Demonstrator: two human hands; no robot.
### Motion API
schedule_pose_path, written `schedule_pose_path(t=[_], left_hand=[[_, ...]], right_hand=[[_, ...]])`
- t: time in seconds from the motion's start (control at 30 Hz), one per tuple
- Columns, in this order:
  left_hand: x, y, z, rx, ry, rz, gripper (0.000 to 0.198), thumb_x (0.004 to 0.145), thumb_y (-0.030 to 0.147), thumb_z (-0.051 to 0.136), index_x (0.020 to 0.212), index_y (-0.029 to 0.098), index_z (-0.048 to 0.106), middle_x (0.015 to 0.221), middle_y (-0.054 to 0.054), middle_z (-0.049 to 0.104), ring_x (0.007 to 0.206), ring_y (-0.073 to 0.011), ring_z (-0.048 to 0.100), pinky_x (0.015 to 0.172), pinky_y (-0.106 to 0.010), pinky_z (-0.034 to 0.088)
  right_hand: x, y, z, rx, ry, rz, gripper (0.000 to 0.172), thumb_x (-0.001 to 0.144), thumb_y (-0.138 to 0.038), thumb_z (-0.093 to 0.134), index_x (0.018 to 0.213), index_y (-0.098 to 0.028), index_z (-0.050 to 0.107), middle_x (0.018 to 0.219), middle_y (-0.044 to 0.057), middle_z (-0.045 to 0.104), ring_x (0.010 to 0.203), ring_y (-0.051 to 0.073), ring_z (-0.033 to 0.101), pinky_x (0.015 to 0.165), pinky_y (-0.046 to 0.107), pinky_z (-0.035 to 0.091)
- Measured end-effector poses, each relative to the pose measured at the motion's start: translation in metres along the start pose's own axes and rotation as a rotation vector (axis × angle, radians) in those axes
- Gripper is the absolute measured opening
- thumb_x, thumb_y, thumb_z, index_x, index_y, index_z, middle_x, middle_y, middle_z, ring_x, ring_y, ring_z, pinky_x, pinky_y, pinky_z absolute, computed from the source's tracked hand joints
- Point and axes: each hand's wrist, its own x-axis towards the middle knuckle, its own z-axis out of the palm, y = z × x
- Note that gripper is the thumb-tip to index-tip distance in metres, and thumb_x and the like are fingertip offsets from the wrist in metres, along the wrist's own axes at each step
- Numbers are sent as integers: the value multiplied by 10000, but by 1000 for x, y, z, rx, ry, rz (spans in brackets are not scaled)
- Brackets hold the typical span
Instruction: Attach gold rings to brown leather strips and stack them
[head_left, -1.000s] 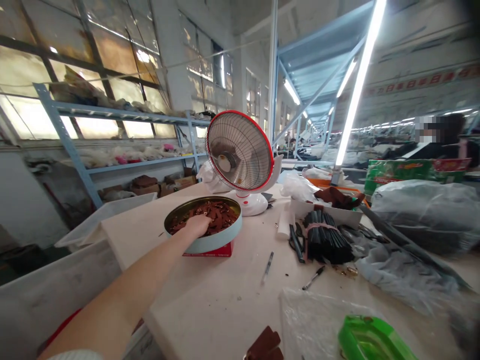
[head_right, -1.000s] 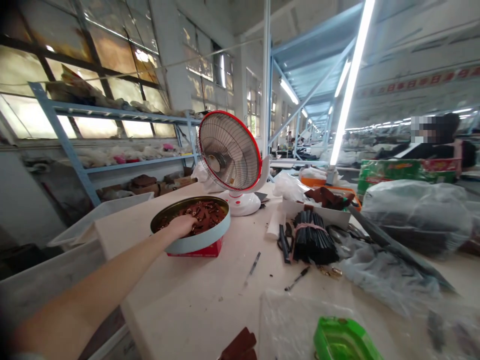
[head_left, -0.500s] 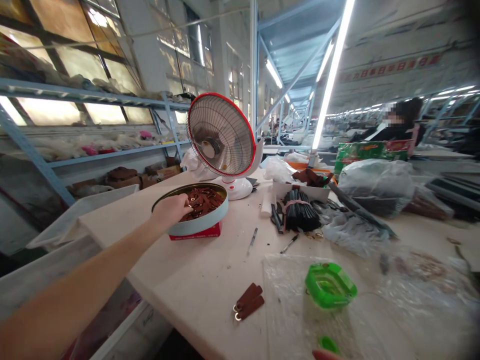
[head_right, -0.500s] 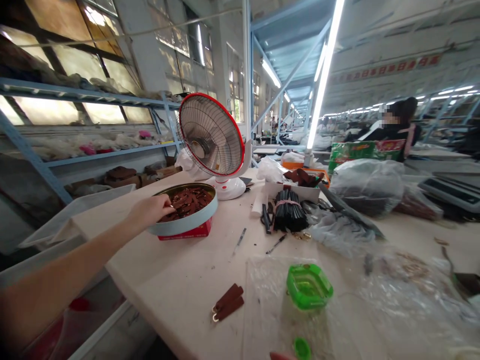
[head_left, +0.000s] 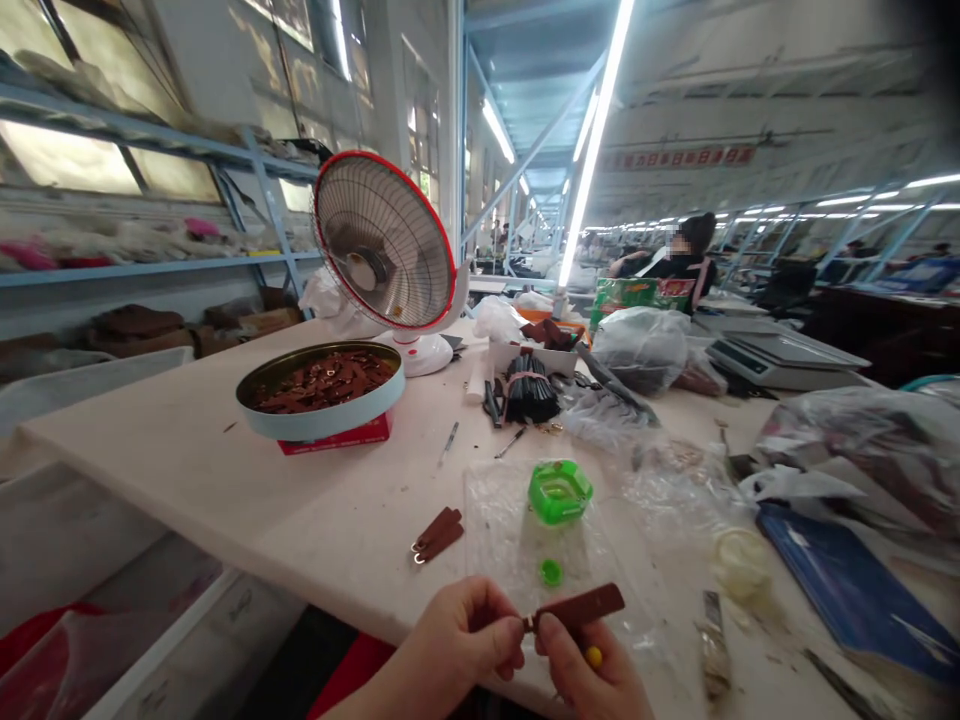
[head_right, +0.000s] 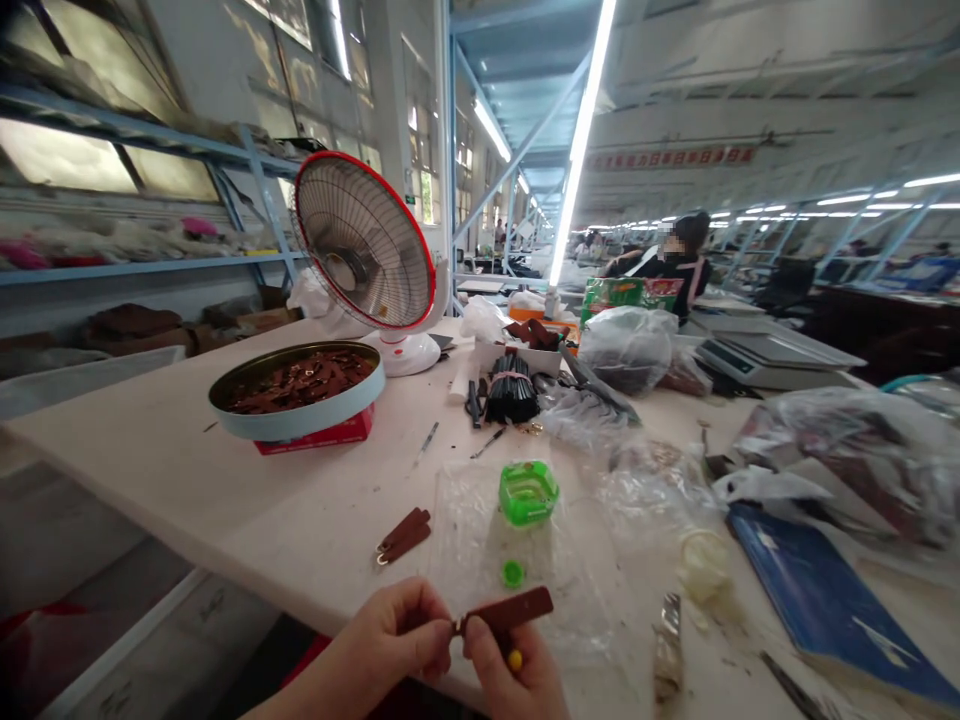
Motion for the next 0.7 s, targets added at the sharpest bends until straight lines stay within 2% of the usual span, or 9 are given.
schedule_pose_path(t=[0.13, 0.23, 0.33, 0.47, 0.6, 0.7], left_hand=[[-2, -3, 6, 364, 137, 88, 108, 691, 255, 511, 629, 170, 486, 565, 16, 534, 533, -107, 455, 503, -222, 328], [-4, -8, 11, 585, 222, 137, 126, 708, 257, 496, 614, 174, 499, 594, 0, 556, 564, -123, 480, 520, -233, 330], [-3, -12, 13, 535, 252, 98, 135, 720, 262, 480, 612, 180, 475, 584, 7, 538, 558, -122, 479, 513, -224, 340], [1, -14, 14, 455, 257, 77, 136, 723, 263, 473, 613, 185, 455, 581, 20, 509, 561, -117, 459, 508, -212, 345], [3, -16, 15, 504, 264, 78, 142, 732, 270, 475, 622, 180, 472, 588, 9, 533, 549, -121, 464, 506, -223, 341], [0, -16, 12, 497, 234, 79, 149, 750, 265, 476, 645, 166, 510, 607, -4, 559, 570, -127, 488, 522, -224, 359]], right_hand=[[-1, 8, 5, -18, -27, 50, 443, 595, -599, 684, 607, -162, 617, 453, -31, 498, 411, 100, 366, 377, 227, 230], [1, 16, 8, -34, -37, 45, 443, 600, -602, 675, 586, -166, 599, 466, -28, 502, 453, 125, 438, 420, 226, 319], [3, 20, 8, -16, -47, 67, 448, 602, -598, 682, 607, -156, 605, 477, -25, 511, 451, 118, 450, 443, 216, 352], [0, 21, 9, 100, -74, 209, 488, 575, -611, 704, 667, -143, 602, 397, -81, 386, 347, 57, 293, 349, 163, 194], [0, 24, 10, 151, -30, 224, 443, 560, -563, 747, 657, -157, 599, 425, -85, 376, 382, 62, 309, 357, 163, 203], [3, 27, 6, 138, -60, 207, 400, 580, -522, 756, 684, -160, 619, 449, -82, 386, 396, 64, 311, 350, 167, 198]])
